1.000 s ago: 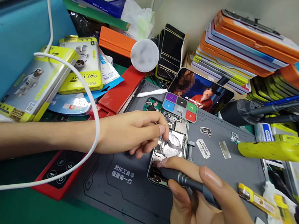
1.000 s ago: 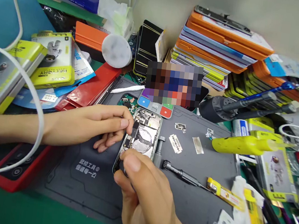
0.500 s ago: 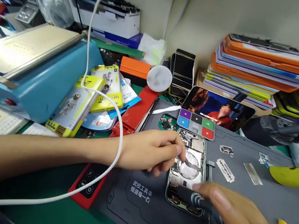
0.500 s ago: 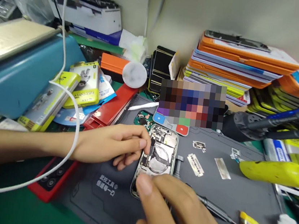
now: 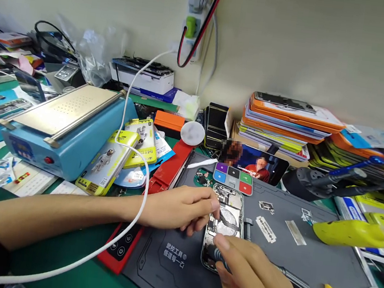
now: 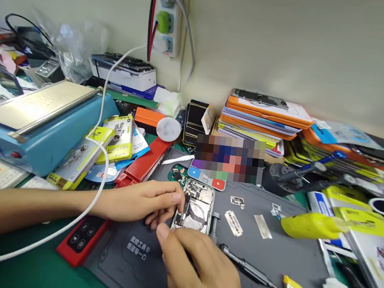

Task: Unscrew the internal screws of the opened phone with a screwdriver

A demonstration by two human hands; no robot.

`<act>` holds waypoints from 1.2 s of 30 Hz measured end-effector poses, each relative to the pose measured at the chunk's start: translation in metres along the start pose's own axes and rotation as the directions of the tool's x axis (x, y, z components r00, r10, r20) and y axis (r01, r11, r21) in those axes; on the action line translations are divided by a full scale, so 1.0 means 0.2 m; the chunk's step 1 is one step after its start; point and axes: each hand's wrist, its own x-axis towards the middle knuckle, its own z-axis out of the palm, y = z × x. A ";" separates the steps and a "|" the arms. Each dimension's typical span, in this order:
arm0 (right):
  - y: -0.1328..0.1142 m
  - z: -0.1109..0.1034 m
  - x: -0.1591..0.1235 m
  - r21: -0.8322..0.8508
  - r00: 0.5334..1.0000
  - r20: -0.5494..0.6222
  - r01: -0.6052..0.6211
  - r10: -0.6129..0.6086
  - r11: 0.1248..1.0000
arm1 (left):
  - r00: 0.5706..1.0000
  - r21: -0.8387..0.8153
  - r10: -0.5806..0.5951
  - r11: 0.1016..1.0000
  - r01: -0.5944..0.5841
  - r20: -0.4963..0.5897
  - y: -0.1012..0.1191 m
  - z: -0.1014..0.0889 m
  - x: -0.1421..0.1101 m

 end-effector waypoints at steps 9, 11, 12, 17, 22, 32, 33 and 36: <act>0.01 0.03 0.00 -0.063 0.994 -0.041 0.097 -0.099 0.993 | 0.985 0.547 0.119 0.837 -0.031 -0.127 0.10 0.03 -0.05; 0.02 0.03 0.01 -0.092 0.993 -0.048 0.107 -0.112 0.990 | 0.971 0.707 0.169 0.707 0.001 -0.170 0.12 0.05 -0.08; 0.02 0.03 0.01 -0.107 0.991 -0.054 0.113 -0.119 0.988 | 0.964 0.774 0.192 0.633 0.021 -0.184 0.14 0.05 -0.10; 0.01 0.03 0.02 -0.123 0.986 -0.066 0.141 -0.150 0.982 | 0.900 0.923 0.271 0.279 0.266 -0.341 0.13 -0.05 -0.22; 0.00 0.03 0.01 -0.138 0.985 -0.053 0.158 -0.167 0.978 | 0.808 0.853 0.280 0.098 0.513 -0.518 0.00 -0.31 -0.32; -0.01 0.03 0.01 -0.159 0.984 -0.070 0.148 -0.161 0.976 | 0.803 0.890 0.426 0.013 0.455 -0.417 -0.11 -0.40 -0.39; -0.01 0.03 0.01 -0.163 0.984 -0.069 0.148 -0.161 0.975 | 0.797 0.894 0.444 0.017 0.448 -0.408 -0.12 -0.40 -0.40; -0.01 0.04 0.00 -0.192 0.983 -0.069 0.156 -0.172 0.969 | 0.781 0.910 0.503 0.027 0.414 -0.370 -0.13 -0.35 -0.47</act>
